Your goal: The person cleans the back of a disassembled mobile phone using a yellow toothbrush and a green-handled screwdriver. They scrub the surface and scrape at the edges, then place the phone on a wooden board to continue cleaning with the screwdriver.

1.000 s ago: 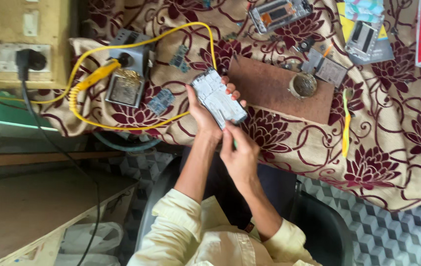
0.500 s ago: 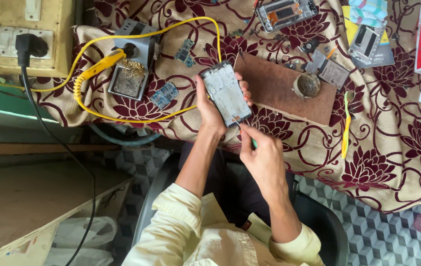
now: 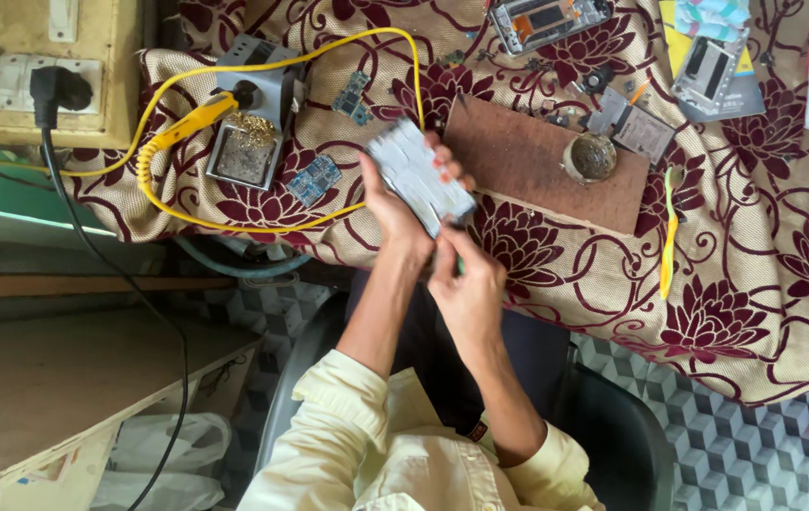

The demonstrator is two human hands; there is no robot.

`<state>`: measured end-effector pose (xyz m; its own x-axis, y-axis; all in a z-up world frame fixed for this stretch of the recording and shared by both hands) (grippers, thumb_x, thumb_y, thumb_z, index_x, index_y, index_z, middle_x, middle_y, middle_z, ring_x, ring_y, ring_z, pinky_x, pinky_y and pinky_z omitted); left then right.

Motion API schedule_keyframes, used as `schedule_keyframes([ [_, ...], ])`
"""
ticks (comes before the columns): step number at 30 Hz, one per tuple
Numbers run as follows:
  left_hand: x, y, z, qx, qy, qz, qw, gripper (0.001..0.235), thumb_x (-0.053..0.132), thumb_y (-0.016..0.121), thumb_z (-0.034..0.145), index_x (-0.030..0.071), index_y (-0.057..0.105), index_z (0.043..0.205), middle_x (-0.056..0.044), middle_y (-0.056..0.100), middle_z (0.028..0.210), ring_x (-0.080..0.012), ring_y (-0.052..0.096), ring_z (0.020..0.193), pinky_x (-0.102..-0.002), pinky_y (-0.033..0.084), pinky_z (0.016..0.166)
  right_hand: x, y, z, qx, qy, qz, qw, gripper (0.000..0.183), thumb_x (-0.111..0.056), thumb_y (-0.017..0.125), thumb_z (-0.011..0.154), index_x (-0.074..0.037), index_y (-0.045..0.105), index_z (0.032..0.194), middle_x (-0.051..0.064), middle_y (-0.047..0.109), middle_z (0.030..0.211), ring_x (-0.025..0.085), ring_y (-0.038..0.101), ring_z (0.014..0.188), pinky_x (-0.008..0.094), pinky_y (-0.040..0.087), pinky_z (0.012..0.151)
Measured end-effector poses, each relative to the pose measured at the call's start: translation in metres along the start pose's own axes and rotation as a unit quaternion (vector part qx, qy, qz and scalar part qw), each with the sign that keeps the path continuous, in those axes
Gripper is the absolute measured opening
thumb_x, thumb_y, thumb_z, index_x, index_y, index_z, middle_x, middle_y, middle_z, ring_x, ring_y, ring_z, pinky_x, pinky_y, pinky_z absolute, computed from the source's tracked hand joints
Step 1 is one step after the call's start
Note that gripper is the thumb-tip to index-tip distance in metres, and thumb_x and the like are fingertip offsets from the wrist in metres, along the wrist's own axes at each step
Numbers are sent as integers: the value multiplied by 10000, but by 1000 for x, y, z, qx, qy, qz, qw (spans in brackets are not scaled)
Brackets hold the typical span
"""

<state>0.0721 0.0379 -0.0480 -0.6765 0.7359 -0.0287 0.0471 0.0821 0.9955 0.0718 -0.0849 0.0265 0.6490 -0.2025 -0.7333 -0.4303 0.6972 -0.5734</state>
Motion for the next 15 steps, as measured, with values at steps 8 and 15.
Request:
schedule_keyframes([
  [8, -1, 22, -3, -44, -27, 18, 999, 868, 841, 269, 936, 42, 532, 1151, -88, 529, 879, -229, 504, 766, -408, 440, 719, -7, -32, 5, 37, -15, 12, 999, 198, -8, 682, 940, 25, 750, 1122, 198, 770, 993, 261, 787, 882, 335, 601, 783],
  [15, 2, 8, -3, -35, -20, 63, 997, 975, 835, 237, 953, -26, 589, 1245, -165, 665, 1021, -293, 632, 843, -479, 538, 776, 15, -51, 1, -14, -7, 15, 1000, 219, -12, 684, 969, 30, 731, 1179, 174, 776, 1045, 201, 783, 911, 299, 607, 789],
])
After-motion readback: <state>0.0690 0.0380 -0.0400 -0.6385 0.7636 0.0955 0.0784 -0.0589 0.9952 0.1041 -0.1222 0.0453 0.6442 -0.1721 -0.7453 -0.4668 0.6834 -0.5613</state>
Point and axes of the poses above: each hand's wrist, its own z-axis towards the middle knuckle, its own y-axis out of the palm, x = y × z, the point moved 7 cm from there along z, towards the middle knuckle
